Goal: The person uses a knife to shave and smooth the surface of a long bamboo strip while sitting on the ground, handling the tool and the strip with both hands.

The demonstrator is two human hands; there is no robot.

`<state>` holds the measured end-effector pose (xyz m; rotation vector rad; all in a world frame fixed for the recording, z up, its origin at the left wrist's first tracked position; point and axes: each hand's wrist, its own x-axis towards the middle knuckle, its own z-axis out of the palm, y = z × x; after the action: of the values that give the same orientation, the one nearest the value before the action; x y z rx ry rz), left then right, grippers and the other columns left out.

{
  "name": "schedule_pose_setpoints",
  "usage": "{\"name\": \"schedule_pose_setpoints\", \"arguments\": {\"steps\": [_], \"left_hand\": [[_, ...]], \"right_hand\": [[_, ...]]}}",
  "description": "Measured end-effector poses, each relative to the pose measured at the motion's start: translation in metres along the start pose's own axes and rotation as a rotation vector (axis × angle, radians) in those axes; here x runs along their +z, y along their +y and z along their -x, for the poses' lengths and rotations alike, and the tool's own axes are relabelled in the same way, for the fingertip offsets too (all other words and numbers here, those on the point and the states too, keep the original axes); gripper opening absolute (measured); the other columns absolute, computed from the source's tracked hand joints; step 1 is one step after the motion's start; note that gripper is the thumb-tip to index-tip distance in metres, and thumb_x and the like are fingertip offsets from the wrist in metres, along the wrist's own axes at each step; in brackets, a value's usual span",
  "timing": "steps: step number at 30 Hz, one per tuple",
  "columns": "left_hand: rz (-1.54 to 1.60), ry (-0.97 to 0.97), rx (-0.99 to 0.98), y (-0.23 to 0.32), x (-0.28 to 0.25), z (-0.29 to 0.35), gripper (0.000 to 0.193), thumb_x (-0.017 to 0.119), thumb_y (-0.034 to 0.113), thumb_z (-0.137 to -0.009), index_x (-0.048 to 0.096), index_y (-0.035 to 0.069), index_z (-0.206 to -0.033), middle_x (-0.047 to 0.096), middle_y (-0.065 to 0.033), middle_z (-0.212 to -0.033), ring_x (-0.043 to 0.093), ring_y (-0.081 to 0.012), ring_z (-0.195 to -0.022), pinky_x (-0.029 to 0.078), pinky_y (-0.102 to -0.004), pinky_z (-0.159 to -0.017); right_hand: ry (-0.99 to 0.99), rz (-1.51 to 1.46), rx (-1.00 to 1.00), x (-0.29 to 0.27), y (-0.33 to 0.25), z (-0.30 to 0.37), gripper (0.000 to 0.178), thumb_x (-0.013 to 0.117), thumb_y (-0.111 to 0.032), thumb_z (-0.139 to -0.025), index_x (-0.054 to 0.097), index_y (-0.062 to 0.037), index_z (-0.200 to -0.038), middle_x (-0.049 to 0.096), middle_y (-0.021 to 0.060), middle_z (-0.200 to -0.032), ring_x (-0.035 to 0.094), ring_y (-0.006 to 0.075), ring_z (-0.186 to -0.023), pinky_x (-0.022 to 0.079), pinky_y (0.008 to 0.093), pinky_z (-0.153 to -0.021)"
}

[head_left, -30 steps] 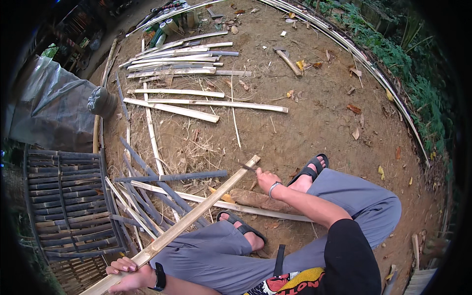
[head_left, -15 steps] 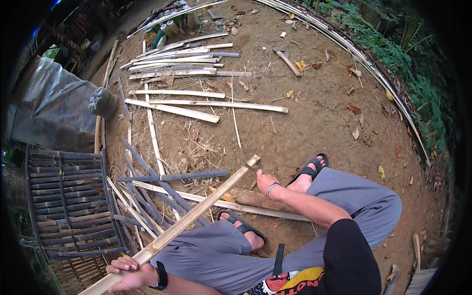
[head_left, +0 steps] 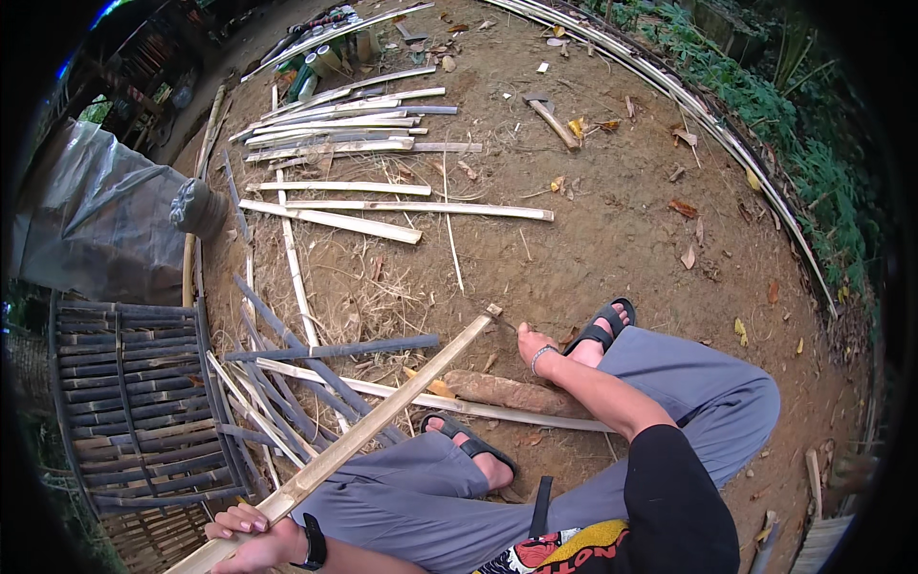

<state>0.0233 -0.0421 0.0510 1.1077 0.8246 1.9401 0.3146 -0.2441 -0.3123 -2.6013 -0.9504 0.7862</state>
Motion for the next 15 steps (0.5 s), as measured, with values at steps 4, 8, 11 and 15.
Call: {"name": "schedule_pose_setpoints", "arguments": {"steps": [4, 8, 11, 15], "left_hand": [[0.001, -0.014, 0.001, 0.002, -0.007, 0.002, 0.066, 0.012, 0.069, -0.088, 0.034, 0.010, -0.069, 0.032, -0.0019, -0.051, 0.024, -0.0093, -0.040, 0.018, -0.0194, -0.033], [0.022, -0.031, 0.008, 0.001, -0.010, -0.002, 0.067, 0.012, 0.070, -0.087, 0.034, 0.010, -0.069, 0.032, -0.0018, -0.052, 0.025, -0.0091, -0.040, 0.018, -0.0193, -0.034], [0.014, -0.031, -0.011, -0.001, -0.002, 0.000, 0.066, 0.012, 0.070, -0.087, 0.033, 0.010, -0.068, 0.031, -0.0014, -0.052, 0.025, -0.0091, -0.040, 0.018, -0.0195, -0.034], [0.027, -0.034, 0.009, 0.002, -0.011, -0.002, 0.065, 0.013, 0.069, -0.088, 0.033, 0.010, -0.068, 0.030, -0.0013, -0.052, 0.025, -0.0091, -0.040, 0.018, -0.0198, -0.034]], "right_hand": [[-0.065, -0.041, -0.031, 0.006, -0.020, 0.009, 0.016, 0.037, -0.007, -0.087, 0.042, 0.0017, -0.100, 0.063, 0.0285, -0.080, 0.065, 0.0410, -0.077, 0.053, 0.0494, -0.067], [-0.020, 0.062, -0.100, -0.001, -0.014, 0.009, 0.016, 0.037, -0.007, -0.088, 0.042, 0.0023, -0.099, 0.064, 0.0267, -0.079, 0.066, 0.0393, -0.077, 0.054, 0.0476, -0.065], [-0.018, 0.009, 0.045, 0.013, 0.019, -0.001, 0.017, 0.035, -0.008, -0.087, 0.042, 0.0046, -0.098, 0.063, 0.0289, -0.078, 0.065, 0.0412, -0.075, 0.053, 0.0479, -0.064], [-0.052, 0.028, -0.118, 0.000, -0.024, 0.011, 0.018, 0.038, -0.006, -0.087, 0.043, 0.0036, -0.101, 0.063, 0.0284, -0.078, 0.066, 0.0390, -0.074, 0.054, 0.0471, -0.062]]}}
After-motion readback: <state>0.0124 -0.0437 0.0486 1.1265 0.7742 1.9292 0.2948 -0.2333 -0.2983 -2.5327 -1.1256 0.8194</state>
